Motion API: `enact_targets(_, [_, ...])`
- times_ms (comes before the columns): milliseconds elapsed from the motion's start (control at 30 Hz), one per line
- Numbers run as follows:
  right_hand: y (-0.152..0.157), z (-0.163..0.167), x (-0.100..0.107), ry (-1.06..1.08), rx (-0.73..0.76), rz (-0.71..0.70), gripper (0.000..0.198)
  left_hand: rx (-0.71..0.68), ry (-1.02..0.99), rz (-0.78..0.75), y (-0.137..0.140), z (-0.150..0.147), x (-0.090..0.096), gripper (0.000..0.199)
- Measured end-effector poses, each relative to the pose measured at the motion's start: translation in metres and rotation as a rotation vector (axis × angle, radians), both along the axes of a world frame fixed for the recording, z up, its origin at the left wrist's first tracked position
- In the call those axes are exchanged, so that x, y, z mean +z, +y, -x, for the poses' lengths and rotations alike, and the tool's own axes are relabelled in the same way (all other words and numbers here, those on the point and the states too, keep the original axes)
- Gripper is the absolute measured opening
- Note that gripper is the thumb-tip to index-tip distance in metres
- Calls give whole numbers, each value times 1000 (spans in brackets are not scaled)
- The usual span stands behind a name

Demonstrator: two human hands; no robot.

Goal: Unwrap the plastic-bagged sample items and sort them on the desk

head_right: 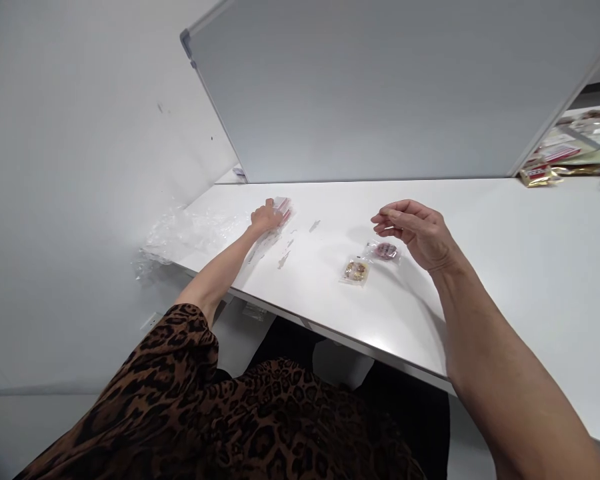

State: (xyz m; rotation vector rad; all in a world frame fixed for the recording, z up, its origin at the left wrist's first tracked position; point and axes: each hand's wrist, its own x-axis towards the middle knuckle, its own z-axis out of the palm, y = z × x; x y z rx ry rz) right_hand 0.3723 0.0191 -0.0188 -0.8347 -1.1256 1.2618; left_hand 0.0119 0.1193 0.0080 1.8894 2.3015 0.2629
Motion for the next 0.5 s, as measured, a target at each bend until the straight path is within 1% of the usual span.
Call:
enact_targets(67, [-2,2,2,-2,16,-9,29,10,-37,-75,-4,4,3,65])
enact_targets(100, [-3,2,3,-4,22,-16,28,12,-104,-132,-6,6,5,63])
enact_targets(200, [-6,6,5,-20,26,-27,26,-10,-442,-299,-14,6,8,58])
enact_targets(267, [-7,10,4,-28,25,-12,28,-44,-666,-348,-20,-5,6,56])
enact_targets(333, [-7,16,2,-24,29,20,33,-85,-859,-331,-31,-25,-1,55])
enact_targets(433, [-8,29,-4,-13,24,86,45,-147,-1187,-279,-54,-71,-15,56])
enact_targets(500, [-9,39,-7,0,17,129,56,-184,-1293,-213,-72,-104,-23,59])
